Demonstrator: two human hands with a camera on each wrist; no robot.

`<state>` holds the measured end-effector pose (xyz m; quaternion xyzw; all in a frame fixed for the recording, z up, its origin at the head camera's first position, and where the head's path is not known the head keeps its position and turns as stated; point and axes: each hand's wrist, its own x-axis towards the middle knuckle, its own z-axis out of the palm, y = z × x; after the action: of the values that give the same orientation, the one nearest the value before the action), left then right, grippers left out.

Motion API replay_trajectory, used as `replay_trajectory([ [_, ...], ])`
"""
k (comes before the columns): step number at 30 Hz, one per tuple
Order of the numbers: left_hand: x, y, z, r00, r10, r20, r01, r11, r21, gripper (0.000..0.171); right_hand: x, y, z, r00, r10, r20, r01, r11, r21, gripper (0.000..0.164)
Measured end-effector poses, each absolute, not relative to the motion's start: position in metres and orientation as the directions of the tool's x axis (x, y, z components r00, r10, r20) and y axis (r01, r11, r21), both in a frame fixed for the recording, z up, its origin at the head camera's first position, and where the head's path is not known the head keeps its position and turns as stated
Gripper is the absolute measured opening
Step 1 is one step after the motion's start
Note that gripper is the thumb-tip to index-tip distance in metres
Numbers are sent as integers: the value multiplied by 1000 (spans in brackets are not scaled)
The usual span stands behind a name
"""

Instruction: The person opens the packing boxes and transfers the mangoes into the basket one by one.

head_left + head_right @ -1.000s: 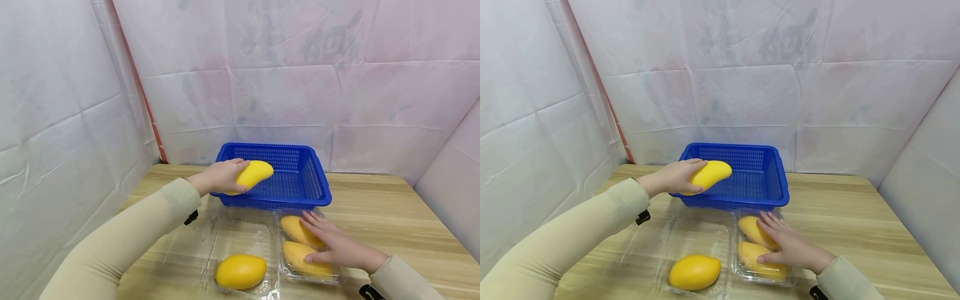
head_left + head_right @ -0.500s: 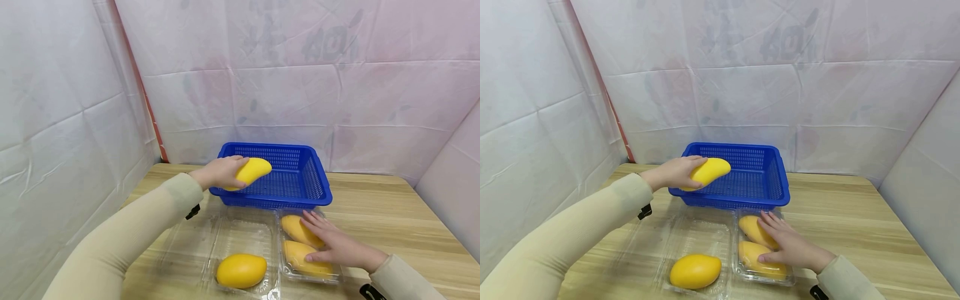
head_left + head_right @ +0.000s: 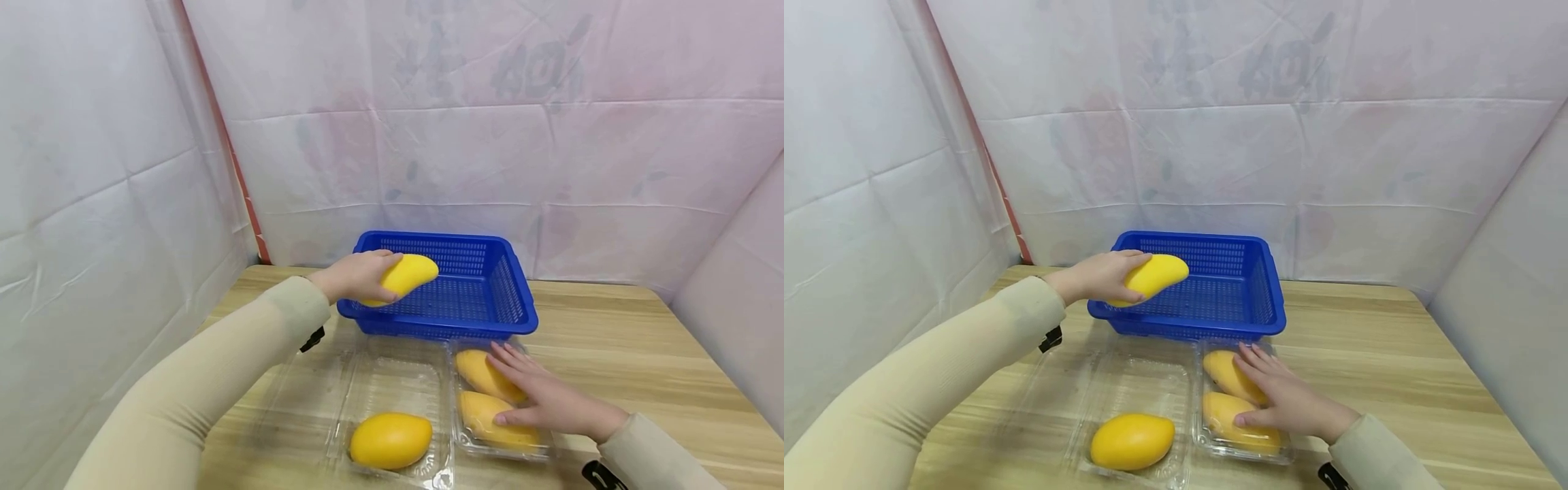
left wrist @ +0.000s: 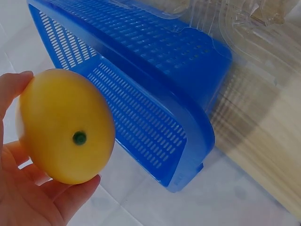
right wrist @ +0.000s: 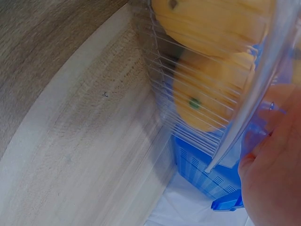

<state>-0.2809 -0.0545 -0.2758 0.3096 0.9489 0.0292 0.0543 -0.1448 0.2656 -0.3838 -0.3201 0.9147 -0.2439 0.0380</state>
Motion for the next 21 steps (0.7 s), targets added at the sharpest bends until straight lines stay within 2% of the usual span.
replay_trajectory([
  [8, -289, -47, -273, -792, 604, -86, 601, 797, 57, 80, -144, 265, -381, -792, -607, 69, -559, 676, -480, 85],
  [21, -298, -41, -269, -803, 584, -118, 579, 812, 79, 79, -145, 265, -383, -793, -605, 70, -560, 679, -474, 85],
])
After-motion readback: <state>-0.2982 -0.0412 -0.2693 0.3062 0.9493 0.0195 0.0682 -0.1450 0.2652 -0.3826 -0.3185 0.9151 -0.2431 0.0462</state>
